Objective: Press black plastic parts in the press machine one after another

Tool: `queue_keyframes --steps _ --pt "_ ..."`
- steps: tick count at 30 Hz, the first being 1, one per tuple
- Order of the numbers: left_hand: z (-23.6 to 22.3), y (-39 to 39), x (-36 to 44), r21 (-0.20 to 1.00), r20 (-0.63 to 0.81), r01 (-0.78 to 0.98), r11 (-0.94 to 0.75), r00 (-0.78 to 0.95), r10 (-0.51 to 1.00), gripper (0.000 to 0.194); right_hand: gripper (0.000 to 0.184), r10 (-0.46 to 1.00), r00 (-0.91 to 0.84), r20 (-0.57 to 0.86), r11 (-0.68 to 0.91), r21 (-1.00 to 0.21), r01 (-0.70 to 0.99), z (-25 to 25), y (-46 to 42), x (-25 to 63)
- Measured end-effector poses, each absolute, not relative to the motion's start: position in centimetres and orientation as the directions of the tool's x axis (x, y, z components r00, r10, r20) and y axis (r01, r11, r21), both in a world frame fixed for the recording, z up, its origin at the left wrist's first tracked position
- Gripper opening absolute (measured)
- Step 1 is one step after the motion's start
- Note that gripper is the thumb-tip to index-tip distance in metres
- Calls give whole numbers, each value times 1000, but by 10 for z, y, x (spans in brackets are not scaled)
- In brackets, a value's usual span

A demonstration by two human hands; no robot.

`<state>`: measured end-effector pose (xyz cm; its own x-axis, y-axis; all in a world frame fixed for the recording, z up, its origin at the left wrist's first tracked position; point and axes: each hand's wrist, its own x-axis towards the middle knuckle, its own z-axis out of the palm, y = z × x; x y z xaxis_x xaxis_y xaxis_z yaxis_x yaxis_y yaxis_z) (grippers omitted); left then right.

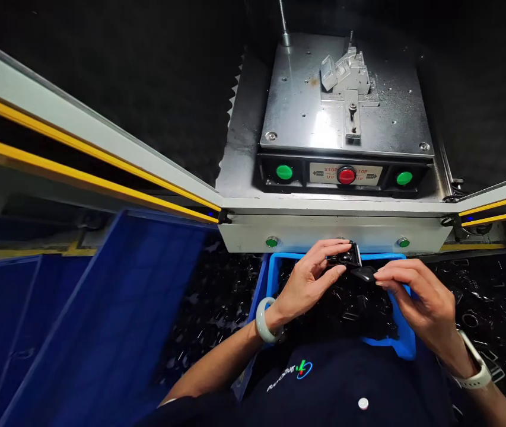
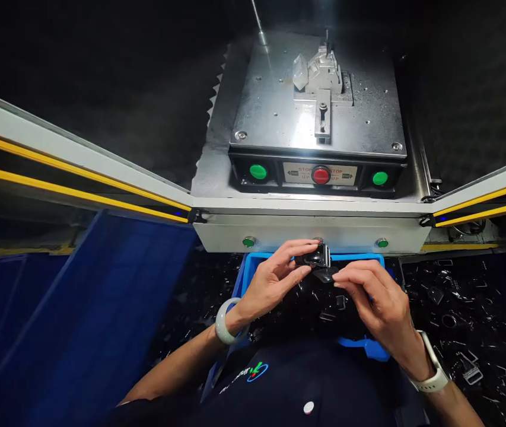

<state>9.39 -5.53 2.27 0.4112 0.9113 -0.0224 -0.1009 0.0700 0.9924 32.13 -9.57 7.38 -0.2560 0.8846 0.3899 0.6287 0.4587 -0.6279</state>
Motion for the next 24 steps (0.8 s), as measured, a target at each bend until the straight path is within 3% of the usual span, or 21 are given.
queue_keyframes --steps 6,11,14,18,24 --pt "20 -55 96 984 -40 -154 88 292 956 53 33 842 -223 491 477 -486 732 75 -83 311" --pt "16 -57 103 985 -31 -157 70 237 971 37 29 791 -346 504 545 -322 774 69 -77 289" --pt "15 -56 104 977 -11 -206 58 223 975 36 24 809 -349 474 554 -412 724 69 -75 282" --pt "15 -56 104 964 8 -260 55 236 972 37 32 886 -289 363 458 -589 666 70 -70 284" --pt "10 -58 101 958 -57 -260 121 242 969 39 33 876 -356 325 477 -485 733 63 -61 293"
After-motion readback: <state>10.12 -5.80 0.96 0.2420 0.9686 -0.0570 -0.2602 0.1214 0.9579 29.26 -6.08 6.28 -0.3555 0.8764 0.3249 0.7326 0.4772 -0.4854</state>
